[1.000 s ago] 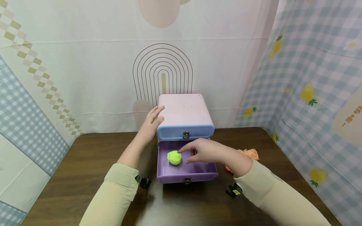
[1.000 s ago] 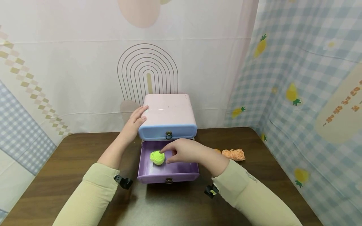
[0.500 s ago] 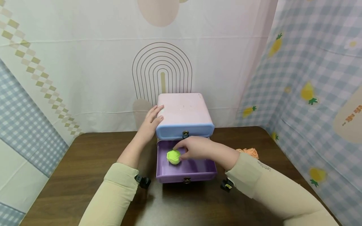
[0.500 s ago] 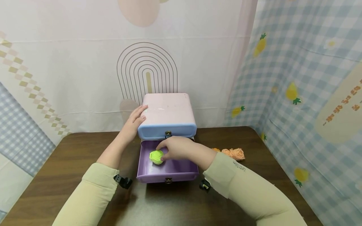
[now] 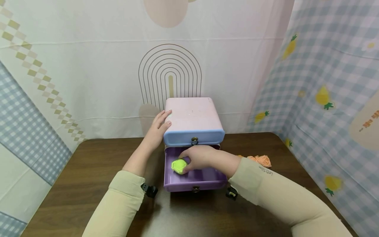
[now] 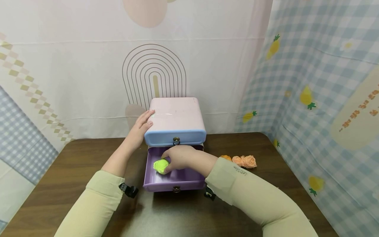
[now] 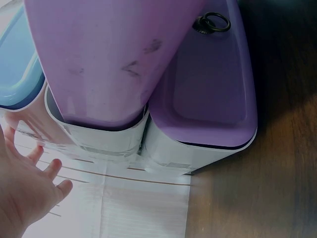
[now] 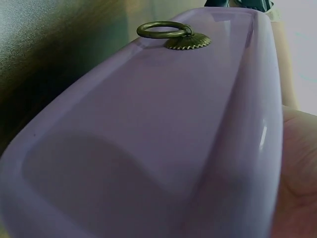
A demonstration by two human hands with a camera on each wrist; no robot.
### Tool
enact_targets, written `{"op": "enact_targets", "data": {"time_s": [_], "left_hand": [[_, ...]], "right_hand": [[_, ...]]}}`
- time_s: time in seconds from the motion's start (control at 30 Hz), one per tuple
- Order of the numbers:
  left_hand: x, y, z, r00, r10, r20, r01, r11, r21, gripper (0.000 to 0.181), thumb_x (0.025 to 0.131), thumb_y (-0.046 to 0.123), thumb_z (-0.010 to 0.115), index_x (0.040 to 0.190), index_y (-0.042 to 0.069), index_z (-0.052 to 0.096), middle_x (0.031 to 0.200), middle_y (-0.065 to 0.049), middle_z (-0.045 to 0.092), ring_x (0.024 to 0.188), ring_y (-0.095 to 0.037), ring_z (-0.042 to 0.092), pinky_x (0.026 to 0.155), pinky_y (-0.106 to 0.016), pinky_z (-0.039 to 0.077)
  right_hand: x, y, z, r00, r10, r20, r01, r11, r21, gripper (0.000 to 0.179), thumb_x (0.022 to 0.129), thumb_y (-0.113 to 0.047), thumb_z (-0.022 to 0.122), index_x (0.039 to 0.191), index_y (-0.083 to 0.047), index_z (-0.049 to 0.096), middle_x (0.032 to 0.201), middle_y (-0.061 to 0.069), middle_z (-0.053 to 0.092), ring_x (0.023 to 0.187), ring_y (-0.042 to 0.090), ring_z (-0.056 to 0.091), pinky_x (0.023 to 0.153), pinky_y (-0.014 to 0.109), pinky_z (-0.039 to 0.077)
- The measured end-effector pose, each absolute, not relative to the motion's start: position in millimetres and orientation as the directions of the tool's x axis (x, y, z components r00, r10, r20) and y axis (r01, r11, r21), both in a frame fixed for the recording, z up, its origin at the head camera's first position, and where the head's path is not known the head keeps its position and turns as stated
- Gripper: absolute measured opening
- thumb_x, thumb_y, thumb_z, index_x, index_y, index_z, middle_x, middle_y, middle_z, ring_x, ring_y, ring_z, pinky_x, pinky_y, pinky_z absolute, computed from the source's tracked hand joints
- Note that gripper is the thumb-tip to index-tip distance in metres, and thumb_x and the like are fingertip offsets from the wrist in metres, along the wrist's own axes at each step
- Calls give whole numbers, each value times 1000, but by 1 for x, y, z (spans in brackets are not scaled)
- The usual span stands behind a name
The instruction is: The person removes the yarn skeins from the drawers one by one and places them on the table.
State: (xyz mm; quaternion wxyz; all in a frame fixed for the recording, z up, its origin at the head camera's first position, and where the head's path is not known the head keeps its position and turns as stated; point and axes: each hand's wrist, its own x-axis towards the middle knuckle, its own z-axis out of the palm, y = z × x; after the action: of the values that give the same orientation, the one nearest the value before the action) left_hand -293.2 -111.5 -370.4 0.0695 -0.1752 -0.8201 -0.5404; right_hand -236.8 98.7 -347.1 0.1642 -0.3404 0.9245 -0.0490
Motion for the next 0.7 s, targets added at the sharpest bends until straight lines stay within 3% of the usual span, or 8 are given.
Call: {"op": "enact_targets", "data": {"time_s": [0.27,0.47,0.7], "left_hand": [[-294,-113,-370,-932,218,289,352,362,863,53,103,40,44,154,28,37,165,-4,12,150,-32,8,116,-61,11],[-277,-109,-351,-938,229,260,330,365,871,54,104,29,43,155,15,35,165,-13,10,150,-39,7,115,-62,11],[-293,-112,-370,-929,223,294,359,369,857,54,103,40,44,154,27,37,165,-6,11,150,-34,8,115,-63,11]], "right_hand": [[-236,90,-349,-701,-653,-287,-632,755,-175,53,83,-51,75,129,-26,67,116,-10,68,101,8,60,88,33,49],[-235,86,-351,-698,-658,-284,-644,750,-155,52,82,-51,76,128,-27,67,113,-10,68,98,9,61,83,33,50],[-233,83,-354,-693,-667,-274,-652,742,-154,50,80,-46,80,125,-29,68,106,-11,68,93,9,61,80,33,51]]}}
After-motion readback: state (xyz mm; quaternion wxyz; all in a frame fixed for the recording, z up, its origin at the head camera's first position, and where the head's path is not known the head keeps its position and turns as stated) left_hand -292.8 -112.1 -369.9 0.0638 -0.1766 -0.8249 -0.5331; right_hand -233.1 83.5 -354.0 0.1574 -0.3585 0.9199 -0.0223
